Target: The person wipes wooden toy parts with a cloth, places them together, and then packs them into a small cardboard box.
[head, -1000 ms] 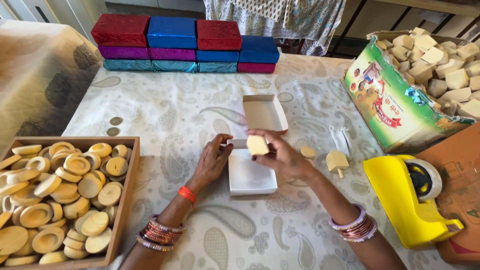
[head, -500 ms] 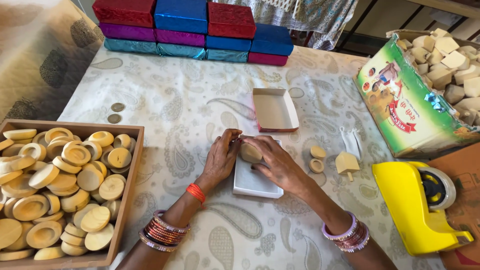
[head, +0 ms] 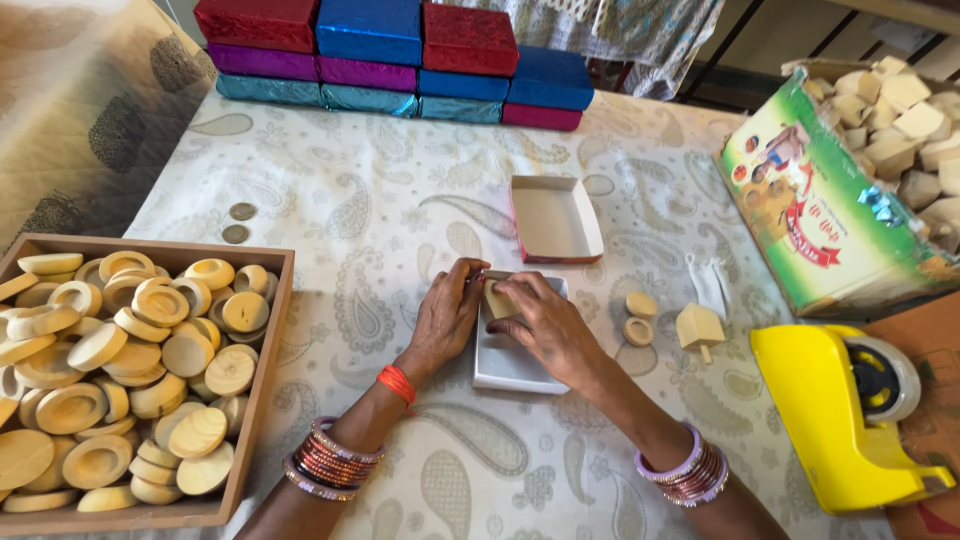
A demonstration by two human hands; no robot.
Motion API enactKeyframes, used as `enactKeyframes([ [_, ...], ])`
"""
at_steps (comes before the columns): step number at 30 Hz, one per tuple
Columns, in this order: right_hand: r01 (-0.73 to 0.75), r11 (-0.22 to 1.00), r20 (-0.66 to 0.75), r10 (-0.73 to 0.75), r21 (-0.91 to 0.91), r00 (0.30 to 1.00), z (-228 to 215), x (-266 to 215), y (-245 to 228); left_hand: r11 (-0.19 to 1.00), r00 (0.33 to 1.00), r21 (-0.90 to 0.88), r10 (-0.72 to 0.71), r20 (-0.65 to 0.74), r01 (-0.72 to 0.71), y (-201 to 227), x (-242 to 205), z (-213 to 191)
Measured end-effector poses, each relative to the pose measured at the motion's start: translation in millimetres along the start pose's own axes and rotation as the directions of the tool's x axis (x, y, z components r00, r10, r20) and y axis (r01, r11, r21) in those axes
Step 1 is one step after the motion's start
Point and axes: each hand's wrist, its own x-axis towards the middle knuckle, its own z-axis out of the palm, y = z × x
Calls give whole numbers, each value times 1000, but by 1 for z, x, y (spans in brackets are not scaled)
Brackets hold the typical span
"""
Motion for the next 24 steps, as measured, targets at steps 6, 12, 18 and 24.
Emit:
enactKeyframes([
  [6,-19,1000,-55,20,21,998,6,0,2,1000,1000,-5,-3,-14,3,-1,2,0],
  [12,-77,997,-25,78,30,997,10,-1,-1,992,992,-17,-127,9,127,-2,2,0],
  [18,-124,985,-46,119,-118,992,14,1,-2,994,995,-52,96,-30,-98,-9,4,2],
  [24,40,999,-148,-43,-22,988,-16,-8,15,998,1000,-52,31,2,-31,-6,3,1],
])
